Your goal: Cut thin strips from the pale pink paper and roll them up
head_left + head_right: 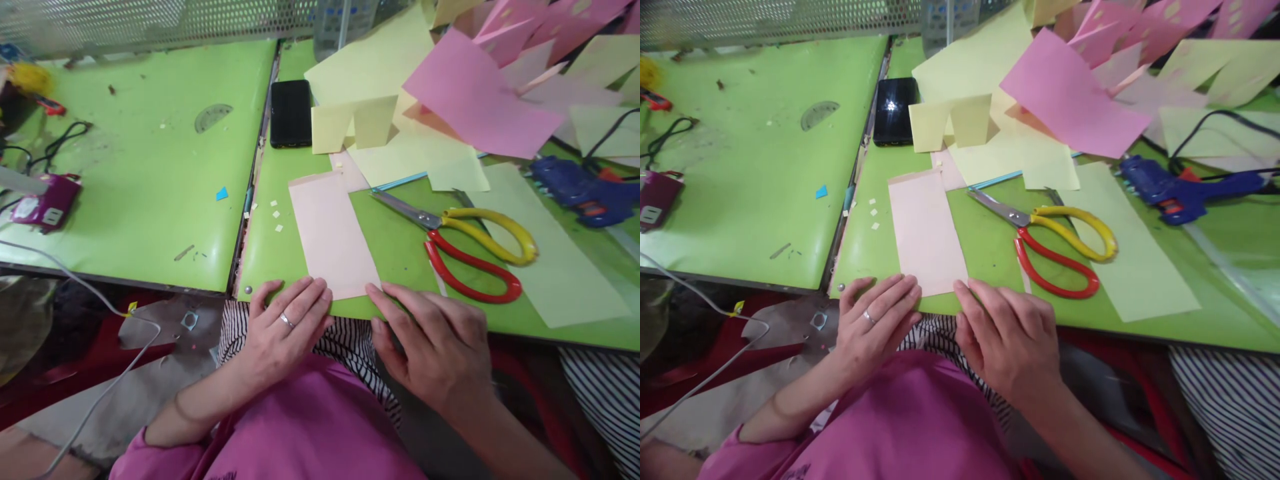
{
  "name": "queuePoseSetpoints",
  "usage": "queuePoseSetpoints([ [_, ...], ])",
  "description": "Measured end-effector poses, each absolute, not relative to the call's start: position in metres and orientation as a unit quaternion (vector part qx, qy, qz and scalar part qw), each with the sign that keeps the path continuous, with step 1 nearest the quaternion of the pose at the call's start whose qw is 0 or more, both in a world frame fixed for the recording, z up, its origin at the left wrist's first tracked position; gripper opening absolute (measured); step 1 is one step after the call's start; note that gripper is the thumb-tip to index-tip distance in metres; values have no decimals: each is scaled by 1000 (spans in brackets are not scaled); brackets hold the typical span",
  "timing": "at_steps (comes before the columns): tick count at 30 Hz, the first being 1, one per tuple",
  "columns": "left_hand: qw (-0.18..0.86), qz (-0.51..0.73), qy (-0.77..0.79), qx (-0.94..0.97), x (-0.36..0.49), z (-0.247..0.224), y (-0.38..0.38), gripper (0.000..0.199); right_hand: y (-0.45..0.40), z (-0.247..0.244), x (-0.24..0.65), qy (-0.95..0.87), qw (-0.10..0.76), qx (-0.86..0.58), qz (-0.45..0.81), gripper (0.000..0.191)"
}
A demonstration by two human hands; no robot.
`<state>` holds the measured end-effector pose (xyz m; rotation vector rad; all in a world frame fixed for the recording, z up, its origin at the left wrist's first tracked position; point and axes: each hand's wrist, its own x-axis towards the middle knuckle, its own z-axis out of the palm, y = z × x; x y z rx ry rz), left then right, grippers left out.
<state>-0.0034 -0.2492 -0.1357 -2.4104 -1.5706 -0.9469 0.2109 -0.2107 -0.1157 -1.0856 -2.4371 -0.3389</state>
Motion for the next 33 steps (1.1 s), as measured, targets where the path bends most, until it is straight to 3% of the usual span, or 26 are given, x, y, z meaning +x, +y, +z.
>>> queuePoseSetpoints([
  [19, 99, -269, -498, -818, -9, -138, -252, 32, -219, -120, 205, -863, 218, -434, -139, 44],
  [29, 218, -58, -507, -832, 9, -112, -273, 43, -219, -107, 199, -875, 205, -405, -170, 37],
  [33, 226, -22, -513, -828, 15, -105, -276, 48, -223, -104, 194, -882, 167, -406, -169, 47],
])
